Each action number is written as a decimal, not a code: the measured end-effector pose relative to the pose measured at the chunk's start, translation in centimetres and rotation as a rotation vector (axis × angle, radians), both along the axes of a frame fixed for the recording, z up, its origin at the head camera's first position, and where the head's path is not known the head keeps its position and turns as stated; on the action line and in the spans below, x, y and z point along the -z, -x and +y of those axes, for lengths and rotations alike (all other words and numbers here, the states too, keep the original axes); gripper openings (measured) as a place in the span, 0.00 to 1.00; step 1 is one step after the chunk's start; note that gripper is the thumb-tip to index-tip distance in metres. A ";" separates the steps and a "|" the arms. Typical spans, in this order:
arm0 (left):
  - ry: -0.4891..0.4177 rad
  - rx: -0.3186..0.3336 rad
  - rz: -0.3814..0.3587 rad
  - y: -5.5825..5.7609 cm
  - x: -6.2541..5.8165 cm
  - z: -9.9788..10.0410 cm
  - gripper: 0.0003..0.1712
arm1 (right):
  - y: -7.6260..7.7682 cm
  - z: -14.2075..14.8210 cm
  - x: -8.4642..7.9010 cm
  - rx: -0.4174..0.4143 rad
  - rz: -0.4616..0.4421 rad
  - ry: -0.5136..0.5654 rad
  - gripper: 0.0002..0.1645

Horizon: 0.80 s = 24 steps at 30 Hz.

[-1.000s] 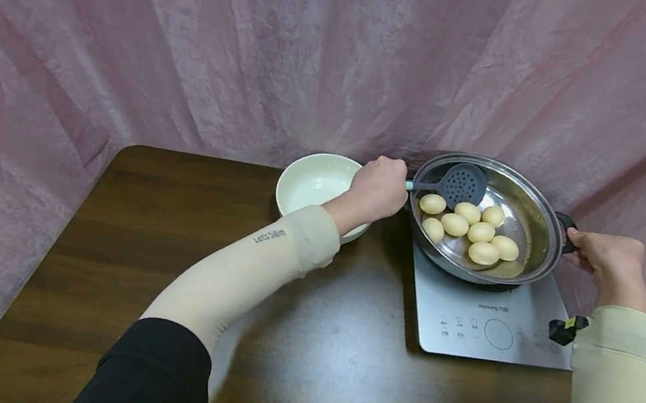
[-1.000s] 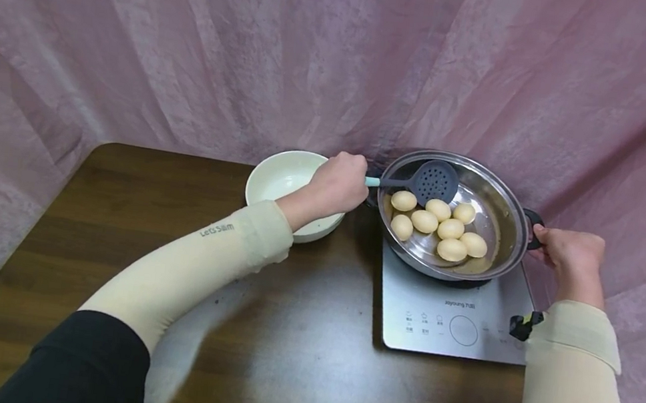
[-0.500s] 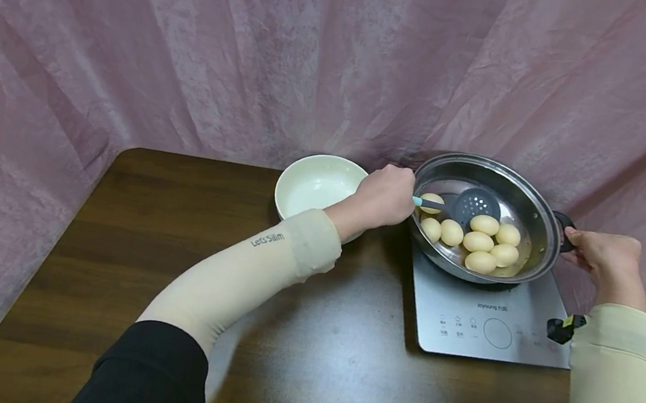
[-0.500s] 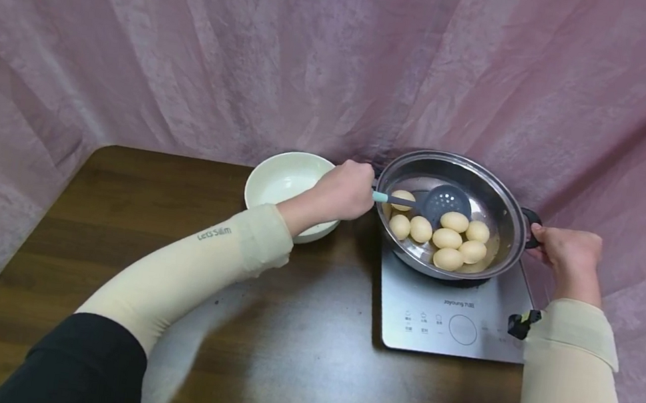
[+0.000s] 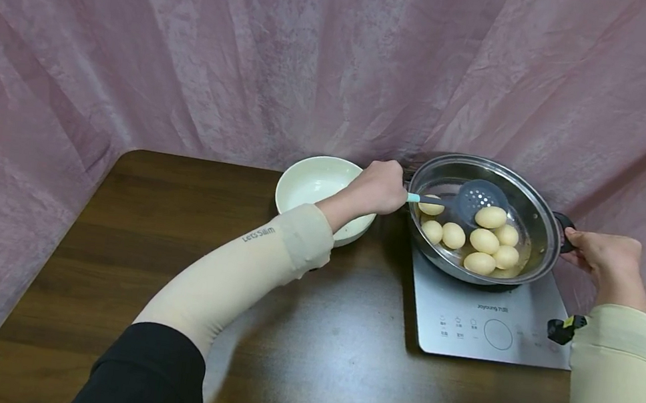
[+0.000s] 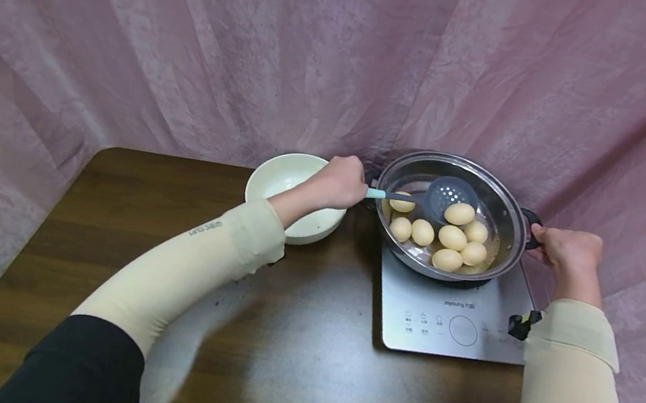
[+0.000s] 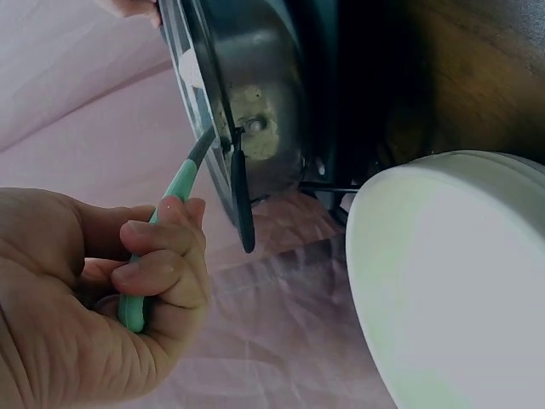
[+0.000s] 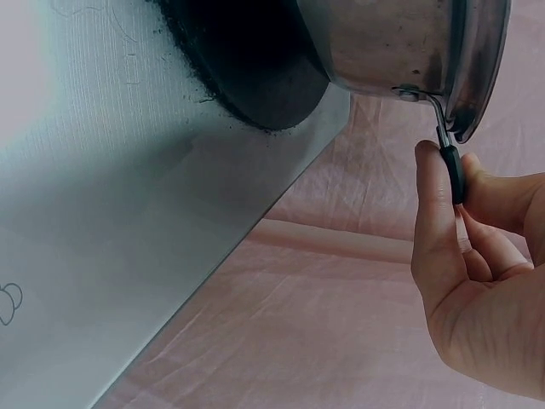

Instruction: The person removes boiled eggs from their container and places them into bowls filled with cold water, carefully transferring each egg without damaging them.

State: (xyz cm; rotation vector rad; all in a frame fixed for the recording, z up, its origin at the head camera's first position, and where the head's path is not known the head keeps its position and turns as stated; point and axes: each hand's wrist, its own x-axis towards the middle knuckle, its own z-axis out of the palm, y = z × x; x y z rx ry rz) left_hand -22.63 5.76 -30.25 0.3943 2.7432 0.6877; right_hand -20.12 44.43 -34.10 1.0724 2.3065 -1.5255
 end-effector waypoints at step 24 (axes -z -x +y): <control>-0.013 -0.076 0.007 0.6 -0.7 -1.7 0.09 | 0.2 0.0 0.0 0.002 0.013 0.020 0.15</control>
